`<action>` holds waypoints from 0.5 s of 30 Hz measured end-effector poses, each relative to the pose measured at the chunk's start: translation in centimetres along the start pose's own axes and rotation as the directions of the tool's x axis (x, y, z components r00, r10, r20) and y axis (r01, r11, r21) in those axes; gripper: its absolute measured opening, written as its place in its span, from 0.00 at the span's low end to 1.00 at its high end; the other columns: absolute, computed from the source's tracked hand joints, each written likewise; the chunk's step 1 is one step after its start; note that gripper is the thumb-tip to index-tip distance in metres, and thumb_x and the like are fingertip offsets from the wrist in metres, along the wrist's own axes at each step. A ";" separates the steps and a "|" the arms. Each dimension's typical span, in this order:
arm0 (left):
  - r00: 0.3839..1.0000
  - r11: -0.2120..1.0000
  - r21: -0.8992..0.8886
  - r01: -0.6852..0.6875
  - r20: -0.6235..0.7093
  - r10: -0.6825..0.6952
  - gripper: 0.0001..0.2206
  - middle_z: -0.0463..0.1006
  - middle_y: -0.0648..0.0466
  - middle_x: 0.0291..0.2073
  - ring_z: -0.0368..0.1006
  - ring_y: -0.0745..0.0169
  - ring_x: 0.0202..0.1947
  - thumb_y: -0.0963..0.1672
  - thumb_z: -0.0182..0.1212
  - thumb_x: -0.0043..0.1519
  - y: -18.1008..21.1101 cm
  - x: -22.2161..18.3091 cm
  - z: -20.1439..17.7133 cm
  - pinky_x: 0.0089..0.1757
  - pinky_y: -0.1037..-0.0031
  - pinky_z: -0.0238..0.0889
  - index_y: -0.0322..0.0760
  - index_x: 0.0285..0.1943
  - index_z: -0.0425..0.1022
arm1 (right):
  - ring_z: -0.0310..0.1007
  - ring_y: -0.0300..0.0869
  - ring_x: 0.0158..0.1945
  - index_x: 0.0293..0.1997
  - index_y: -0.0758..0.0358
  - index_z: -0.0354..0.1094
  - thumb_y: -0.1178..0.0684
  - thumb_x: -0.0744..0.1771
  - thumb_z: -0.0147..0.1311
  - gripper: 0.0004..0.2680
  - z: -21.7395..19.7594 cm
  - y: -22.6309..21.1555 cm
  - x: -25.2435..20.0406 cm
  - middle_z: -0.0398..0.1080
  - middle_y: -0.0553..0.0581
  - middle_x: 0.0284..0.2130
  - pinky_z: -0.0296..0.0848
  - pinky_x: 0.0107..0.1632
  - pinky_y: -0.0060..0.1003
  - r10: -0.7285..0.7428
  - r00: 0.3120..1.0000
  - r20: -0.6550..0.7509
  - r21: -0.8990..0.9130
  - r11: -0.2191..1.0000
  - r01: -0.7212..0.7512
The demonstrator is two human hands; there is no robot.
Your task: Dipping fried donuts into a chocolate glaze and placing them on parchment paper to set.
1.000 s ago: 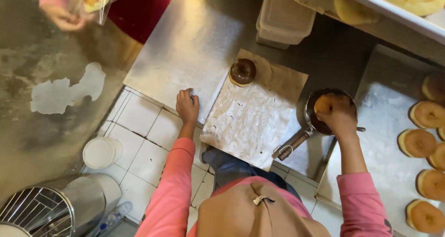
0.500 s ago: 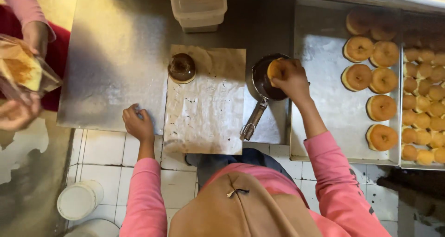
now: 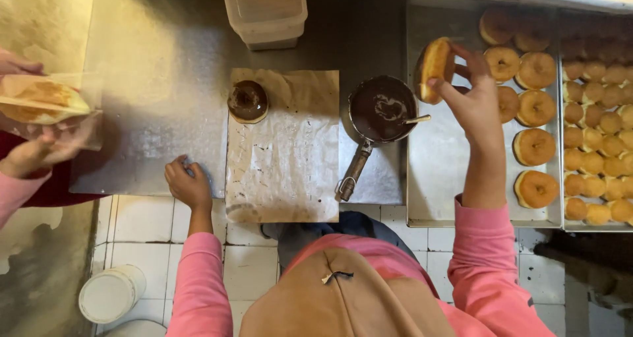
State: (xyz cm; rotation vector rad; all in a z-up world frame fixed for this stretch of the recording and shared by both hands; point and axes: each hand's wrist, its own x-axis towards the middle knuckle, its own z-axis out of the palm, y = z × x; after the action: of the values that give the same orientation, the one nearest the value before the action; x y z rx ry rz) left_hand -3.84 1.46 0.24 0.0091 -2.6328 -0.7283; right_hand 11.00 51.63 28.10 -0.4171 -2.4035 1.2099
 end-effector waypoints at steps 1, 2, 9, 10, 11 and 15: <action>1.000 1.000 0.009 -0.004 -0.007 0.004 0.10 0.72 0.49 0.39 0.68 0.52 0.38 0.37 0.55 0.61 -0.1 -0.1 0.0 0.38 0.63 0.64 0.33 0.50 0.76 | 0.68 0.54 0.58 0.66 0.69 0.59 0.62 0.65 0.56 0.20 0.4 1.2 0.0 0.63 0.63 0.58 0.71 0.55 0.42 -0.008 1.000 0.027 0.094 0.996 0.005; 1.000 1.000 0.015 -0.007 -0.020 0.008 0.09 0.72 0.49 0.38 0.68 0.52 0.37 0.37 0.55 0.61 -0.1 0.2 0.2 0.37 0.62 0.64 0.33 0.49 0.76 | 0.67 0.53 0.58 0.66 0.68 0.58 0.62 0.66 0.54 0.20 0.9 2.3 0.3 0.64 0.62 0.59 0.68 0.59 0.41 -0.024 0.998 0.050 0.187 0.982 0.015; 0.993 0.998 -0.058 -0.028 -0.114 0.021 0.10 0.68 0.53 0.34 0.71 0.45 0.38 0.38 0.54 0.58 -0.5 0.0 0.8 0.40 0.57 0.68 0.38 0.46 0.75 | 0.70 0.50 0.50 0.67 0.54 0.60 0.49 0.66 0.54 0.21 5.1 9.7 -0.9 0.65 0.57 0.54 0.77 0.41 0.43 0.431 0.889 0.155 0.508 0.737 -0.445; 0.994 0.998 -0.057 -0.018 -0.112 0.011 0.09 0.68 0.53 0.33 0.70 0.46 0.38 0.38 0.54 0.58 -0.3 0.0 0.7 0.39 0.58 0.67 0.38 0.45 0.75 | 0.70 0.51 0.50 0.68 0.54 0.59 0.49 0.67 0.52 0.20 5.2 10.2 -1.1 0.65 0.57 0.53 0.76 0.43 0.46 0.452 0.870 0.196 0.530 0.698 -0.482; 0.994 0.998 -0.057 -0.008 -0.110 0.001 0.09 0.67 0.53 0.33 0.70 0.46 0.37 0.38 0.53 0.58 -0.1 0.0 0.6 0.39 0.58 0.67 0.38 0.45 0.75 | 0.70 0.51 0.50 0.68 0.53 0.58 0.49 0.68 0.50 0.19 5.3 10.6 -1.2 0.65 0.58 0.53 0.75 0.44 0.49 0.471 0.850 0.237 0.549 0.657 -0.517; 0.992 0.998 -0.050 -0.026 -0.125 0.020 0.09 0.67 0.53 0.33 0.70 0.46 0.38 0.38 0.54 0.58 -0.2 -0.1 0.7 0.40 0.58 0.67 0.39 0.45 0.75 | 0.71 0.50 0.50 0.69 0.53 0.55 0.46 0.68 0.47 0.20 4.6 9.9 -1.0 0.66 0.57 0.52 0.75 0.45 0.45 0.488 0.832 0.265 0.602 0.590 -0.538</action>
State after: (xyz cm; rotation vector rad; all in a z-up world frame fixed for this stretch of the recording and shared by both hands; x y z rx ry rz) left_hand -4.03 1.60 -0.46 0.0092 -2.4913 -0.7628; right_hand 10.43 53.77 17.36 -0.8777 -1.7383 2.2539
